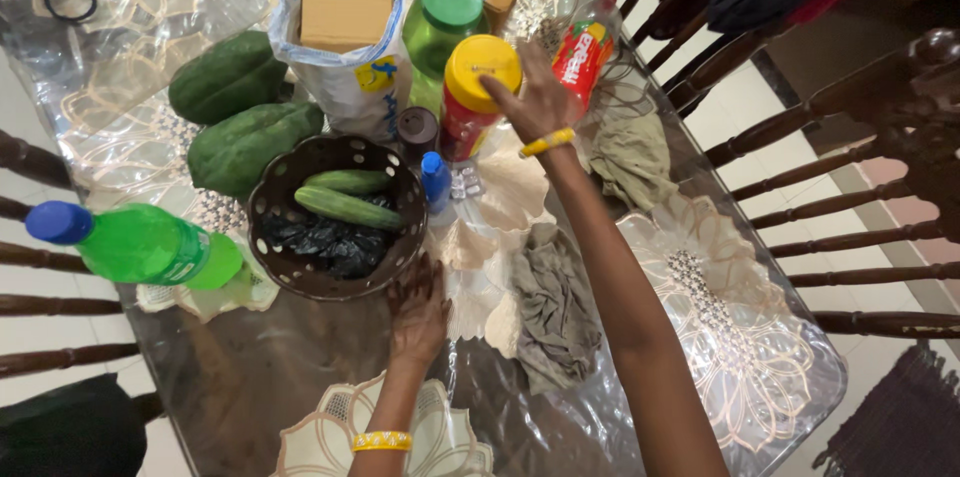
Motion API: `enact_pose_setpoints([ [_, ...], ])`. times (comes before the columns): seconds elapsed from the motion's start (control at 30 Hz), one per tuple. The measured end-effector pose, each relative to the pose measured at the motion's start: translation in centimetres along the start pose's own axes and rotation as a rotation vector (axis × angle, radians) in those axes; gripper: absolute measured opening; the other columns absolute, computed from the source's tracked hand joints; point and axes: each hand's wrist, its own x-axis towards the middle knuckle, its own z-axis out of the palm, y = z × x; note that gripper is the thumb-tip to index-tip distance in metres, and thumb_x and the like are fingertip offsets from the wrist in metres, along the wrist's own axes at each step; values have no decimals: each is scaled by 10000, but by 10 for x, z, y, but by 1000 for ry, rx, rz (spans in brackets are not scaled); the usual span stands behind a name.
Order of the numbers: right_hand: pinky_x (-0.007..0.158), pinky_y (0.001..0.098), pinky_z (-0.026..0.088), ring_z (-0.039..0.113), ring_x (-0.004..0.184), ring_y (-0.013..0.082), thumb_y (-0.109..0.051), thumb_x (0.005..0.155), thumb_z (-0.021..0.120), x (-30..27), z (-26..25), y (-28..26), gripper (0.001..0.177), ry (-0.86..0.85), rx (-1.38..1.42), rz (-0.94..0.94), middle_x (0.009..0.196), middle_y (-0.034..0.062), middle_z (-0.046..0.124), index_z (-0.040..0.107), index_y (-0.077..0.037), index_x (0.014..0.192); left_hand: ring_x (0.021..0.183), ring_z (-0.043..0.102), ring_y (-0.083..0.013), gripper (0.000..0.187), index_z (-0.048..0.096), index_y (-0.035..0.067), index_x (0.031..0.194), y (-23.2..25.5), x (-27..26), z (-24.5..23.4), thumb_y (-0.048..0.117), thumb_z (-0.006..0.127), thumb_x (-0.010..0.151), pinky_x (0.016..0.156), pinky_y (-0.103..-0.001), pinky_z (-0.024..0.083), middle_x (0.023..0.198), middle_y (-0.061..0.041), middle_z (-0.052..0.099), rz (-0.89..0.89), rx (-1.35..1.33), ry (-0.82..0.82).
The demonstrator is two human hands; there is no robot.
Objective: The person wipes a glass dining table with a cloth, moving several items including bottles, a colander with cucumbers, and decorative placemats to clean underneath them. The person repeatedly wipes the same areas and repositions items multiple times.
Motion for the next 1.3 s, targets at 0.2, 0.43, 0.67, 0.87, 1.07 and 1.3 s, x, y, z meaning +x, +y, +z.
enact_pose_setpoints([
  [0.2, 759, 514, 550, 721, 901, 430, -566, 905, 666, -27, 3, 98, 565, 86, -67, 617, 989, 226, 743, 719, -81, 1191, 1561, 99, -323, 785, 267, 91, 1601, 27, 7, -11, 177, 601, 895, 1209, -603, 161, 1704, -111, 174, 51, 389, -95],
  [0.43, 736, 459, 535, 738, 826, 339, -611, 836, 789, -30, 46, 189, 689, 51, 52, 936, 940, 253, 753, 757, 30, 1086, 1548, 46, -307, 889, 161, 83, 1587, 41, 10, -29, 387, 653, 912, 1212, -593, 130, 1677, -156, 65, -113, -174, -170],
  [0.67, 563, 383, 491, 621, 634, 197, -356, 812, 847, -104, 51, 149, 505, 297, 823, 917, 795, 67, 701, 708, 57, 1067, 1555, 41, -318, 879, 193, 85, 1571, 39, 14, -26, 407, 665, 903, 1214, -608, 86, 1675, -169, 64, -77, -145, -107],
  [0.87, 734, 419, 546, 738, 828, 251, -452, 944, 670, -244, -33, 49, 484, -112, 396, 570, 931, 151, 759, 729, -2, 1109, 1561, 88, -315, 861, 271, 75, 1564, 33, 8, -14, 392, 682, 878, 1212, -629, 101, 1676, -175, 140, -30, -116, 5],
  [1.07, 769, 539, 488, 665, 899, 467, -561, 1016, 514, -197, -71, 62, 578, -179, -76, 579, 910, 242, 705, 725, -27, 947, 1559, 116, -311, 867, 286, 63, 1561, 31, 6, -7, 413, 677, 870, 1214, -633, 119, 1673, -165, 172, -18, -75, 40],
  [1.3, 867, 510, 519, 653, 1034, 449, -629, 938, 869, -93, 9, 103, 943, -225, 176, 434, 1022, 370, 620, 557, 235, 1155, 1551, 150, -313, 859, 292, 59, 1570, 27, 10, 1, 431, 653, 884, 1204, -626, 135, 1665, -181, 193, -10, -55, 60],
])
